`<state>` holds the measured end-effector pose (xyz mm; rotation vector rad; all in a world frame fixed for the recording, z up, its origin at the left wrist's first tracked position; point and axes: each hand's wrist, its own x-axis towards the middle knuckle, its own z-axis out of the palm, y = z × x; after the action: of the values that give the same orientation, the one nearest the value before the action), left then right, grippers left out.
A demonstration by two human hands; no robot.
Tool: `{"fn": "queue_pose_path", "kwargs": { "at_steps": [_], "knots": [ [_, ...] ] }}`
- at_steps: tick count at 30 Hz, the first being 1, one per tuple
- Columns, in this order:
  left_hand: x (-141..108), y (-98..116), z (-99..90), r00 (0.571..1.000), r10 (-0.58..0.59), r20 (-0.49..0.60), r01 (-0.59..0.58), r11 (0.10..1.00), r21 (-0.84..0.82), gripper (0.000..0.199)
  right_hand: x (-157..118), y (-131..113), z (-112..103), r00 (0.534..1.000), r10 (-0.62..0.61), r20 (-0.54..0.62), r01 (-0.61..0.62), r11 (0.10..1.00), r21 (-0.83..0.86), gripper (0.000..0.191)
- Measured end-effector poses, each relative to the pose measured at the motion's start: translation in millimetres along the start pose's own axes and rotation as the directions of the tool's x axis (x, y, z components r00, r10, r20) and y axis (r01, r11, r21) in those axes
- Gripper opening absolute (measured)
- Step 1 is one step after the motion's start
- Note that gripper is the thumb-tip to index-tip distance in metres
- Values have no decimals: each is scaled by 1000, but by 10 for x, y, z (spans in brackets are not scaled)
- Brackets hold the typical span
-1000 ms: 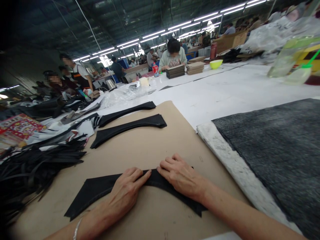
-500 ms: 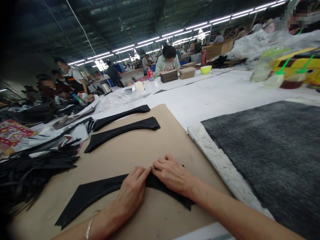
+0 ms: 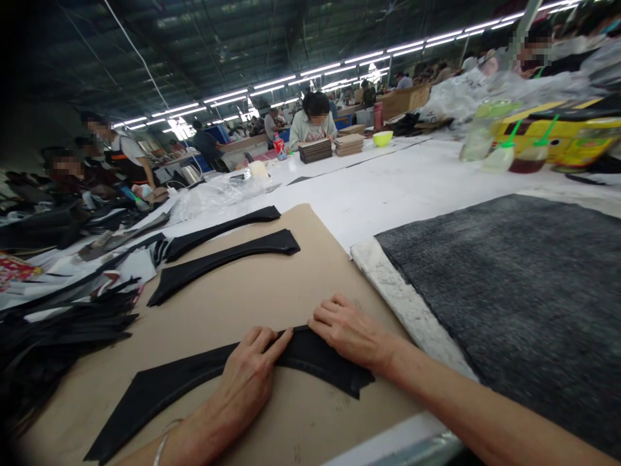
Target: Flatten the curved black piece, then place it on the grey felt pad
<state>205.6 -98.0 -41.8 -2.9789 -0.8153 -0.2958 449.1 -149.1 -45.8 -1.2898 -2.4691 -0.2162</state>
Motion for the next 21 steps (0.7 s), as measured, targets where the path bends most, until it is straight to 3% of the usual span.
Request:
{"fn": "queue_pose_path", "kwargs": {
  "at_steps": [6,11,15,21],
  "knots": [
    [16,28,-26,999,2,37,-5,998,64,56,-34,10,-47,1000,10,20,-9,999,-51,17],
    [39,27,1,1000,28,8,-28,999,45,52,-81,-5,-92,998,36,59,-33,998,-62,22],
    [80,8,4,994,110,26,-110,994,-9,47,-128,-18,-121,994,83,64,-81,996,-35,24],
    [120,32,-22,993,99,60,-99,995,8,49,-149,-18,-137,985,162,63,-164,986,37,21]
  ]
}}
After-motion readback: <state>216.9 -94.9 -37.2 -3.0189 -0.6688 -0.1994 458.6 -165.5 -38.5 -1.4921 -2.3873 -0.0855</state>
